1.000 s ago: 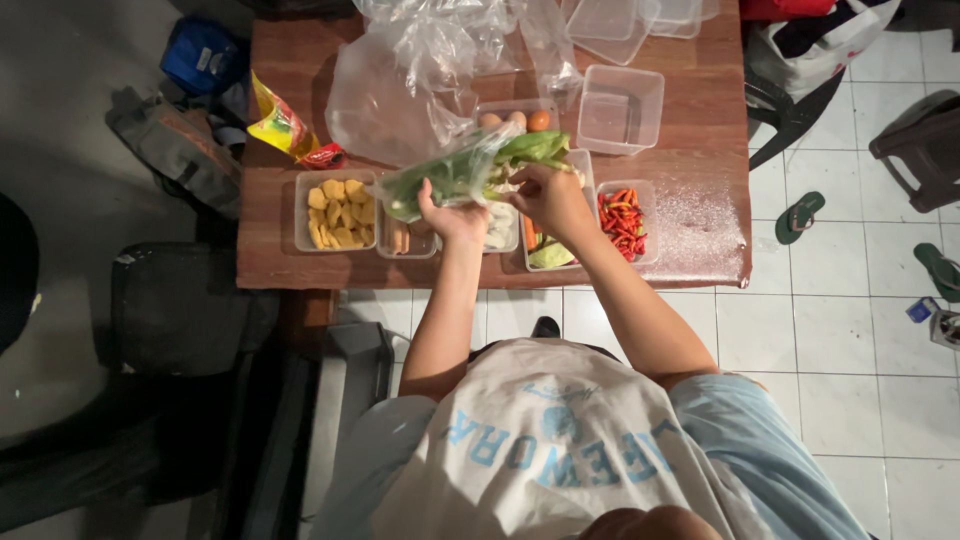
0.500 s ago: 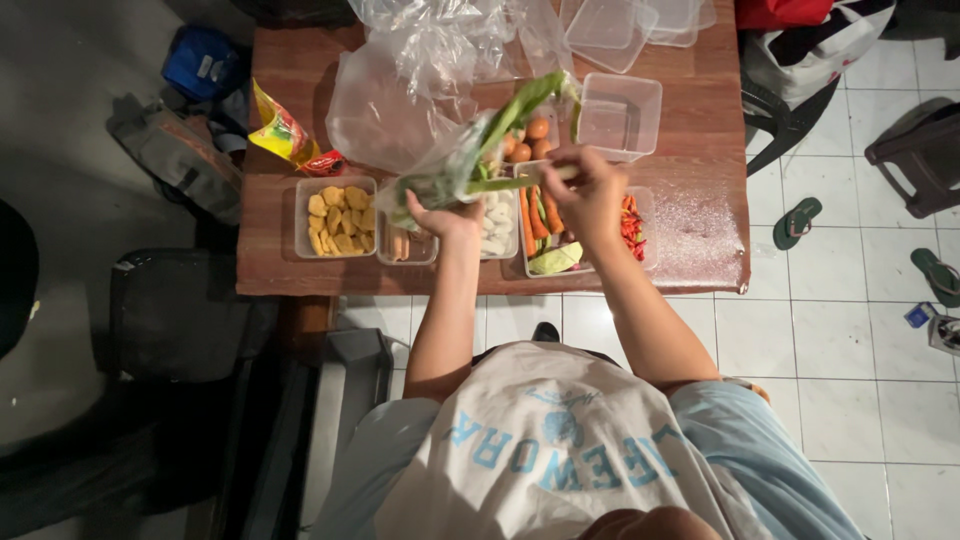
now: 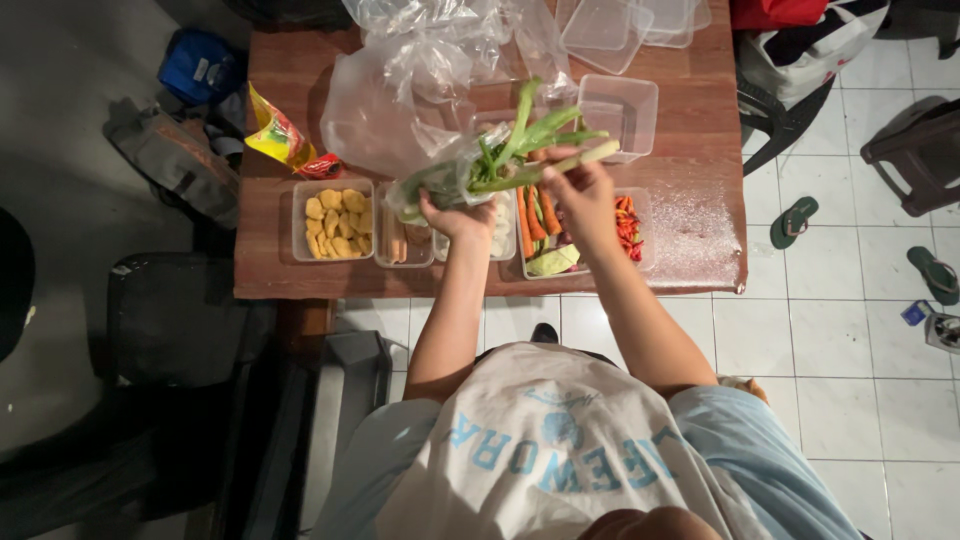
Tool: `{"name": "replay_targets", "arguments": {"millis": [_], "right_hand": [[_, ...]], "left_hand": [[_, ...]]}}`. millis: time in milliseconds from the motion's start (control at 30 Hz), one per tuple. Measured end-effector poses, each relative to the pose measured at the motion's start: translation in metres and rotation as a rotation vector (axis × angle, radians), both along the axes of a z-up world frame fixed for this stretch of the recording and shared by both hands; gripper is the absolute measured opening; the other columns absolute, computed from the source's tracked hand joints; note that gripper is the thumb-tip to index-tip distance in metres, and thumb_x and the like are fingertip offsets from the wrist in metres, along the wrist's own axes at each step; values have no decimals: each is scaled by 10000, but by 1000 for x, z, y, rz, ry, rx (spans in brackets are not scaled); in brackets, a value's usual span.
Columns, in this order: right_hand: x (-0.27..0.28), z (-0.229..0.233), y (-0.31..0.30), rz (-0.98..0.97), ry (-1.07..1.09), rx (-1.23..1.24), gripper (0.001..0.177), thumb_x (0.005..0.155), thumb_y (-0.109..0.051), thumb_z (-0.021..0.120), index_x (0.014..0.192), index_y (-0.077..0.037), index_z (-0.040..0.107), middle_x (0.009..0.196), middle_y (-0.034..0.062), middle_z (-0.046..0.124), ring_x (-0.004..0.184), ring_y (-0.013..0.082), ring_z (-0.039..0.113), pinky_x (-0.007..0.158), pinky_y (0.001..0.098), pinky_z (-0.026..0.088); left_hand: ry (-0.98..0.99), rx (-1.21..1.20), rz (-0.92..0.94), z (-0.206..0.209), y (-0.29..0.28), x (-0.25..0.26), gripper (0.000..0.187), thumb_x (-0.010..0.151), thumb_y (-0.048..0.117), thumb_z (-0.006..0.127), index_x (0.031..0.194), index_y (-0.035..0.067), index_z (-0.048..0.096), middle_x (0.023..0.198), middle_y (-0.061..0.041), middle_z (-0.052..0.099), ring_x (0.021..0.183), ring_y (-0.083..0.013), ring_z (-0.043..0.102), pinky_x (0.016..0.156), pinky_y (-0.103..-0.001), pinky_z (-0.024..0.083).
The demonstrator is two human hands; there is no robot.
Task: The person organizes food items by hand into various plastic containers on a table, including placing small items from a bag into one container and sorting vegetables into others.
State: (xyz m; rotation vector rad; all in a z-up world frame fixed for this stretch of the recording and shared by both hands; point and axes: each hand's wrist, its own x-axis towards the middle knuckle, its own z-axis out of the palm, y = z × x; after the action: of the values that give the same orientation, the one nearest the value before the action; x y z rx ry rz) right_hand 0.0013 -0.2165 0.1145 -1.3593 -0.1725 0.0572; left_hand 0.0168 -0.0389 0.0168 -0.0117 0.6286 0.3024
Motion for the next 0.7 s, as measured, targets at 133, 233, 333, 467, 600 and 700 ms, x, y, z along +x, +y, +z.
{"name": "replay_targets", "arguments": {"millis": [133, 233, 333, 467, 600, 700], "right_hand": [[-5, -6, -6, -11, 58, -84, 104, 1062, -134, 603, 1118, -58, 648, 895, 51, 681, 768, 96, 619, 605, 205, 470], [4, -2, -22, -70, 145, 85, 132, 1088, -133, 543, 1050, -34, 622, 850, 61, 649, 669, 123, 577, 563, 243, 496], [18, 1, -39, -57, 232, 445, 150, 1067, -109, 556, 1056, 27, 619, 929, 93, 666, 814, 153, 653, 771, 261, 601], [21, 3, -55, -60, 281, 541, 208, 1069, -187, 585, 1019, 12, 624, 865, 79, 615, 785, 178, 639, 771, 271, 616], [24, -2, -73, -244, 465, 741, 251, 1040, -245, 597, 1003, 1, 626, 912, 86, 656, 808, 172, 674, 794, 250, 620], [24, -12, -87, -242, 473, 837, 273, 1034, -276, 601, 1022, -4, 628, 911, 90, 656, 820, 180, 682, 802, 249, 620]], "left_hand": [[-52, -33, 15, -4, -1, -3, 746, 899, 636, 427, 1474, 163, 458, 1419, -137, 525, 1298, -335, 556, 1031, -577, 514], [-80, -78, 15, -5, 5, -3, 713, 896, 623, 428, 1453, 181, 480, 1431, -135, 526, 1327, -348, 532, 1070, -606, 474], [-106, -171, 24, -8, 8, -3, 716, 891, 618, 438, 1441, 163, 495, 1440, -147, 528, 1337, -360, 519, 1063, -634, 454], [-15, -163, 83, -22, 13, -5, 738, 930, 597, 449, 1485, 111, 470, 1491, -197, 502, 1366, -388, 531, 1072, -668, 487], [-114, -164, 67, -40, 30, -3, 747, 901, 603, 441, 1473, 125, 492, 1458, -162, 530, 1334, -383, 543, 1033, -669, 486], [-54, -227, 102, -48, 38, -5, 775, 920, 626, 434, 1477, 88, 465, 1467, -219, 508, 1341, -427, 524, 1021, -728, 453]]}}
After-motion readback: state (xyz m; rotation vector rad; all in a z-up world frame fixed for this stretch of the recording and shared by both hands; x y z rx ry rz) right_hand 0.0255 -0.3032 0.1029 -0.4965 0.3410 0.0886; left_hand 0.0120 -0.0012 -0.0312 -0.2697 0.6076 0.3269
